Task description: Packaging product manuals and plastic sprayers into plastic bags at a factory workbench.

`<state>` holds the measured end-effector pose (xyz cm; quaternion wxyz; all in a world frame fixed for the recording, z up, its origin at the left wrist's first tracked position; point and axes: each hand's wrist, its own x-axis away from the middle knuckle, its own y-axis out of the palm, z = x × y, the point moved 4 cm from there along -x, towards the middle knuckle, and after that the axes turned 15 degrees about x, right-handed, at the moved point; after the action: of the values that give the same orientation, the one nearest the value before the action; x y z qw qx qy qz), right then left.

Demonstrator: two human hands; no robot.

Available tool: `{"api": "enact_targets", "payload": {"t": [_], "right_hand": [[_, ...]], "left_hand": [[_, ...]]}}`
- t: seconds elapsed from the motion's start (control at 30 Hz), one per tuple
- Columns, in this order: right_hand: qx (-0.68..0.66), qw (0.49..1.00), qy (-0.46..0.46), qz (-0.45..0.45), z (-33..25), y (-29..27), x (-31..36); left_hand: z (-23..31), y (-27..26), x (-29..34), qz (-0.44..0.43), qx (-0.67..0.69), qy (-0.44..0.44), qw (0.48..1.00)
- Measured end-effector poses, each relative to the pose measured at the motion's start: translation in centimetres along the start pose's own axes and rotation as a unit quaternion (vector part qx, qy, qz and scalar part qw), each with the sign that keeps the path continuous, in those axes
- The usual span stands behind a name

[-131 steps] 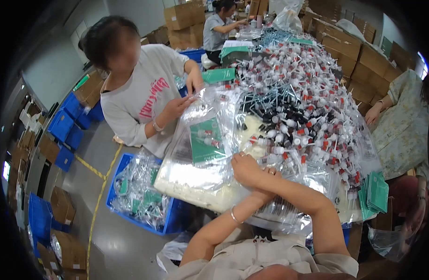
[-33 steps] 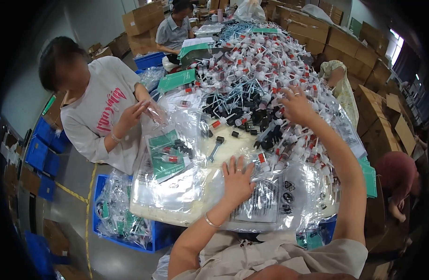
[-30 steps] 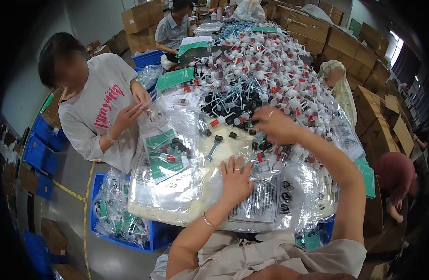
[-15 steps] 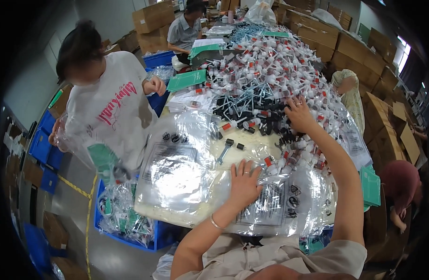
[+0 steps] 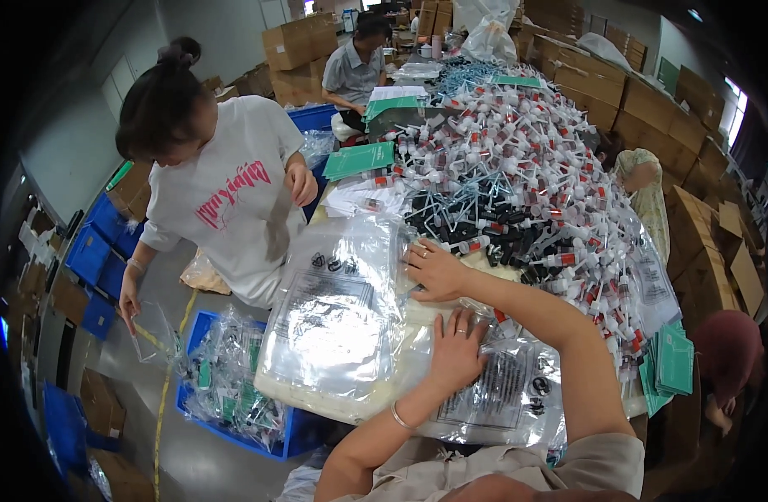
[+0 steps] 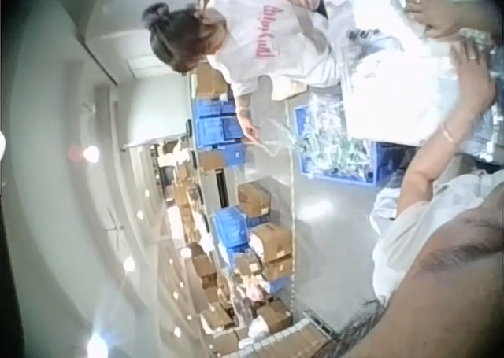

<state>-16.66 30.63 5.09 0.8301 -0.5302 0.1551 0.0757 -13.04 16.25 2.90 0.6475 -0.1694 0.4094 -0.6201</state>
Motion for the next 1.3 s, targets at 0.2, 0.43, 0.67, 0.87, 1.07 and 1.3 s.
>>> {"api": "enact_targets", "payload": {"t": [0.2,0.43,0.67,0.87,1.07,1.3], "right_hand": [[0.097,0.983,0.074,-0.137,3.3,0.8,2.1],[0.218,0.939,0.118,-0.239,10.5,-1.6,9.9],[-0.016,0.991,0.118,-0.067,11.4,-3.4,-3.3],[0.084,0.949,0.198,-0.232,11.3,7.3,-7.6],[0.114,0.915,0.120,-0.368,10.8,6.0,-5.2],[0.176,0.907,0.040,-0.381,11.4,-0.9,2.6]], "left_hand": [[-0.1,0.1,-0.1,0.011,0.011,0.022,1.000],[-0.3,-0.2,-0.2,0.001,0.016,0.016,1.000],[-0.5,-0.6,0.0,-0.004,0.026,0.007,1.000],[-0.3,-0.1,0.0,-0.044,0.041,-0.001,0.998],[-0.5,-0.6,0.1,-0.019,0.043,-0.004,0.999],[-0.3,-0.8,-0.1,0.003,0.056,0.019,0.998]]}}
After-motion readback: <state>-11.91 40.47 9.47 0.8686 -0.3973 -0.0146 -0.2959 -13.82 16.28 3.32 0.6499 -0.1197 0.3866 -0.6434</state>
